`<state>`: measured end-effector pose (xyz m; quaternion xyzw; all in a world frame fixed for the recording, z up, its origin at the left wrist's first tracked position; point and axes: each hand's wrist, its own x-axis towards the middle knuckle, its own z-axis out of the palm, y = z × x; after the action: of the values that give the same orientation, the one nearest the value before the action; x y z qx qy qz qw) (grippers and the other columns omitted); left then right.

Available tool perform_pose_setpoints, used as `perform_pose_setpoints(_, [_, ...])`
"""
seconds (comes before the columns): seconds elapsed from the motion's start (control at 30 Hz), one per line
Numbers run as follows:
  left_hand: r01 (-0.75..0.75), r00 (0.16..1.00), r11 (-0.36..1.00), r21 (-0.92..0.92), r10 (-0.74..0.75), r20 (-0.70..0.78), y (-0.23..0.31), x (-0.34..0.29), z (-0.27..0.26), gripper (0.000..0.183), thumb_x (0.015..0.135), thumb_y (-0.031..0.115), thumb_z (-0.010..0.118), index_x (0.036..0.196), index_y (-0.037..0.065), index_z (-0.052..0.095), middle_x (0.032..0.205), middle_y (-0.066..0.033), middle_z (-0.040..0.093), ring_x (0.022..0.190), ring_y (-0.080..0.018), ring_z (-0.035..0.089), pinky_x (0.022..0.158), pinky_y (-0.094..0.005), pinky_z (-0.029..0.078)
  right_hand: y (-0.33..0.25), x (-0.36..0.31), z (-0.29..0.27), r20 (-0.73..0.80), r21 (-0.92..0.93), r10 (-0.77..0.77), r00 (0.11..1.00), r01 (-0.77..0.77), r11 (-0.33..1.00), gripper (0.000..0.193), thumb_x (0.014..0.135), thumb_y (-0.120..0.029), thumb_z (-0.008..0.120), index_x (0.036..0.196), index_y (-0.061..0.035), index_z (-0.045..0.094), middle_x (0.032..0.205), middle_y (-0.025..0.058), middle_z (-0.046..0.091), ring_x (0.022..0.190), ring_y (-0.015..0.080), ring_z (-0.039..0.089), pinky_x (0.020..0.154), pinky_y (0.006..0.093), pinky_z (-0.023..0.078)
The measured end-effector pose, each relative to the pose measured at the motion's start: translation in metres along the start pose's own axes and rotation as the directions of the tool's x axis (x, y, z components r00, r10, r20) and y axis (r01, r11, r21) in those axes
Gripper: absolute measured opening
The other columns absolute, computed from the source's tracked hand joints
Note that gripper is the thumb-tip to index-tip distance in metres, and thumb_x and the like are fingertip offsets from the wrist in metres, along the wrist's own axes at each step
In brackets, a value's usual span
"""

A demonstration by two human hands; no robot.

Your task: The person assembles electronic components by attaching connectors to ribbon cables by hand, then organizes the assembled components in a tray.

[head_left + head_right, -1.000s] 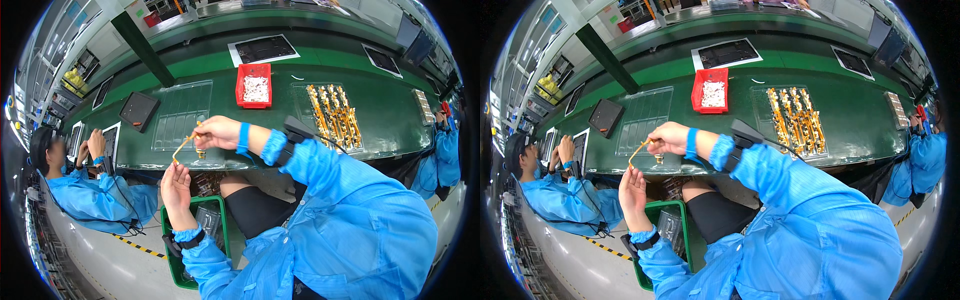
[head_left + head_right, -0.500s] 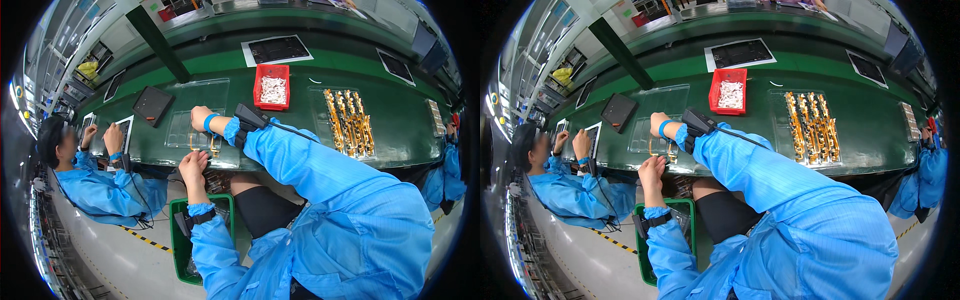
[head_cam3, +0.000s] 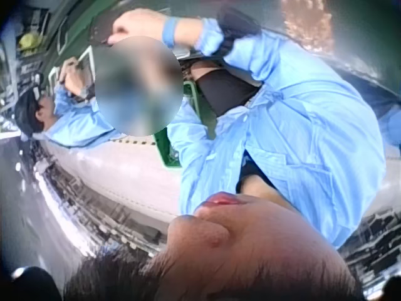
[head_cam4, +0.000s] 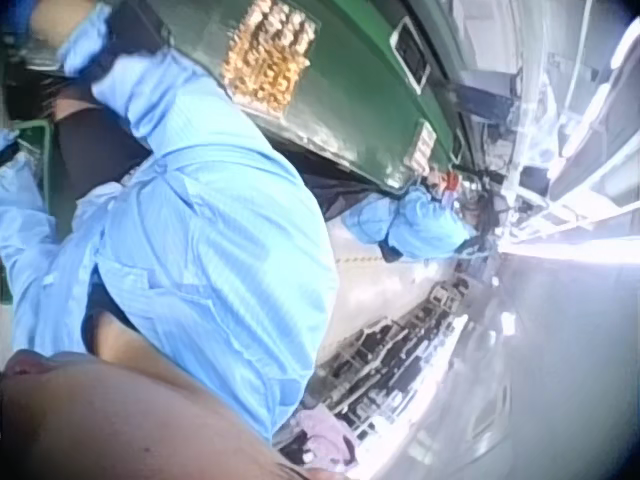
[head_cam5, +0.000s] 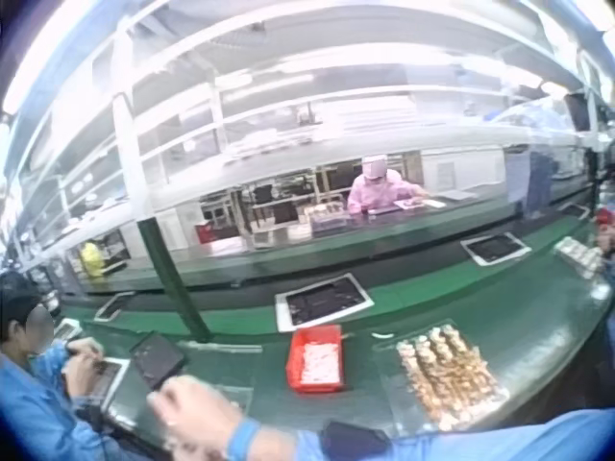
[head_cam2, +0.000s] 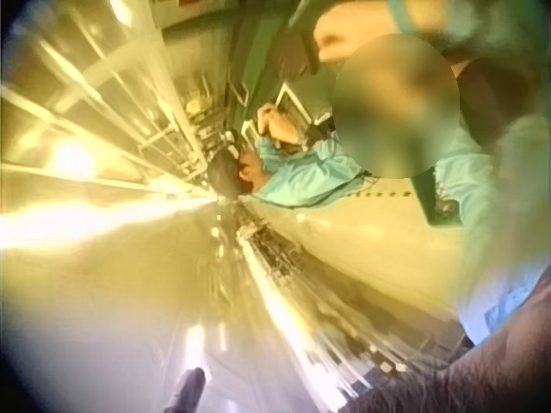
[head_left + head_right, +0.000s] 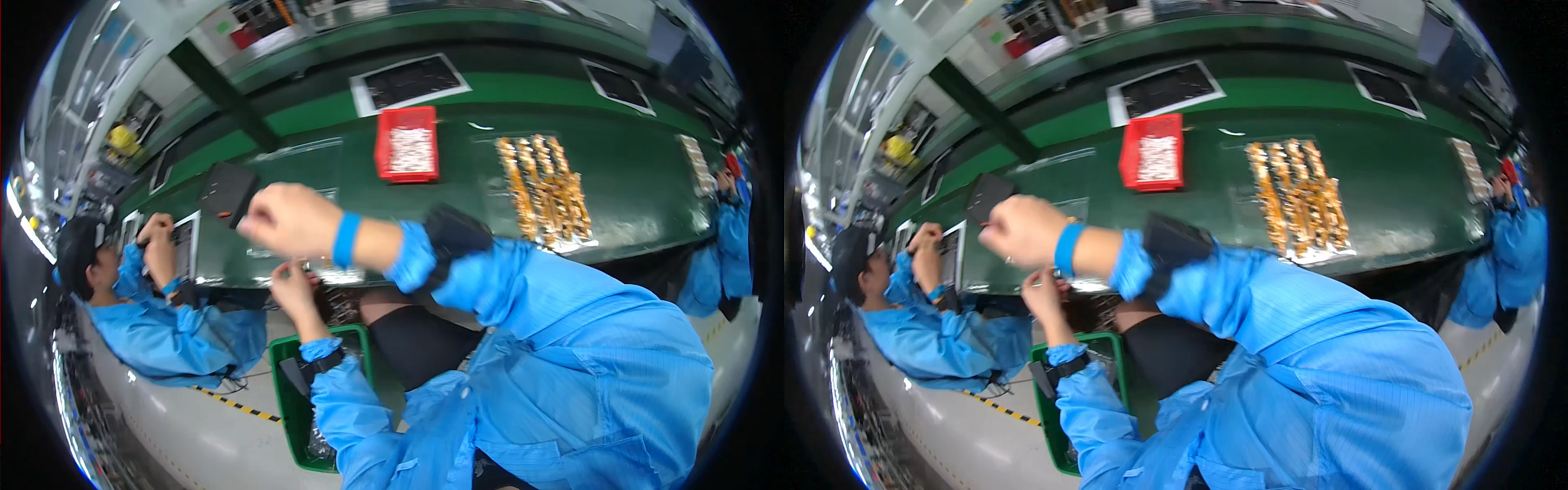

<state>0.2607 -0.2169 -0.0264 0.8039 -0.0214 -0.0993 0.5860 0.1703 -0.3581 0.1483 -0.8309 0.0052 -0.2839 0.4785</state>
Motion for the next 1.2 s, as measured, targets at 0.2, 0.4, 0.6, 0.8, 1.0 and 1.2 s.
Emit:
perform_pose_setpoints(0.2, [-0.203,0.871,0.660,0.723,0.459,-0.175,0.001,-0.001,0.001,0.046,0.091,0.044,0.056,0.112,0.003,0.062,0.103,-0.0225,0.068,0.097,-0.0409,0.063,0.082,-0.0481,0.049,-0.053,-0.197,-0.114,0.328,0.443,-0.396,0.858,0.230,0.866,0.016,0.089,-0.016,0.063,0.084,-0.0016,0.062,0.079,0.0108,0.061,0.073,0.0306,0.061,0.063,0.0390,0.050])
perform_pose_setpoints(0.4, [-0.621,0.741,0.747,0.237,0.658,-0.133,0.079,-0.144,0.054,0.025,0.093,0.020,0.062,0.103,-0.003,0.063,0.091,-0.0175,0.067,0.080,-0.0250,0.064,0.072,-0.0353,0.050,0.015,-0.325,-0.223,-0.138,-0.256,0.180,0.974,-0.211,0.943,0.009,0.088,-0.011,0.064,0.088,-0.0033,0.067,0.084,0.0098,0.067,0.077,0.0265,0.065,0.066,0.0362,0.052])
perform_pose_setpoints(0.6, [-0.926,0.145,0.336,-0.174,0.740,0.657,0.101,-0.295,0.216,0.024,0.079,0.007,0.072,0.101,0.002,0.066,0.106,-0.0148,0.064,0.097,-0.0346,0.062,0.084,-0.0399,0.050,0.086,-0.366,-0.274,-0.427,-0.687,0.069,0.902,-0.373,0.623,0.027,0.084,-0.016,0.064,0.110,-0.0082,0.063,0.120,0.0108,0.060,0.119,0.0312,0.051,0.095,0.0420,0.044])
perform_pose_setpoints(0.8, [-0.944,0.241,0.329,0.003,0.684,0.688,0.070,-0.315,0.271,0.019,0.081,0.013,0.071,0.093,-0.002,0.065,0.112,-0.0177,0.059,0.108,-0.0363,0.053,0.093,-0.0437,0.044,0.105,-0.378,-0.269,-0.328,-0.699,0.196,0.924,-0.377,0.607,0.035,0.084,-0.017,0.064,0.119,-0.0122,0.061,0.137,0.0111,0.050,0.131,0.0313,0.042,0.105,0.0478,0.034])
perform_pose_setpoints(1.0, [-0.912,0.338,0.408,0.038,0.698,0.631,0.071,-0.319,0.277,0.011,0.081,0.011,0.072,0.082,0.003,0.063,0.112,-0.0150,0.059,0.109,-0.0343,0.051,0.094,-0.0427,0.041,0.107,-0.380,-0.275,-0.316,-0.698,0.199,0.928,-0.369,0.613,0.036,0.084,-0.019,0.065,0.120,-0.0132,0.062,0.139,0.0108,0.049,0.129,0.0309,0.043,0.106,0.0476,0.034])
perform_pose_setpoints(1.2, [-0.788,0.448,0.615,0.003,0.571,0.688,0.076,-0.310,0.275,0.009,0.087,0.011,0.067,0.085,0.002,0.063,0.112,-0.0139,0.059,0.109,-0.0308,0.051,0.093,-0.0406,0.042,0.107,-0.381,-0.277,-0.327,-0.696,0.195,0.925,-0.375,0.613,0.036,0.084,-0.020,0.065,0.120,-0.0135,0.062,0.138,0.0100,0.049,0.129,0.0293,0.043,0.106,0.0469,0.034])
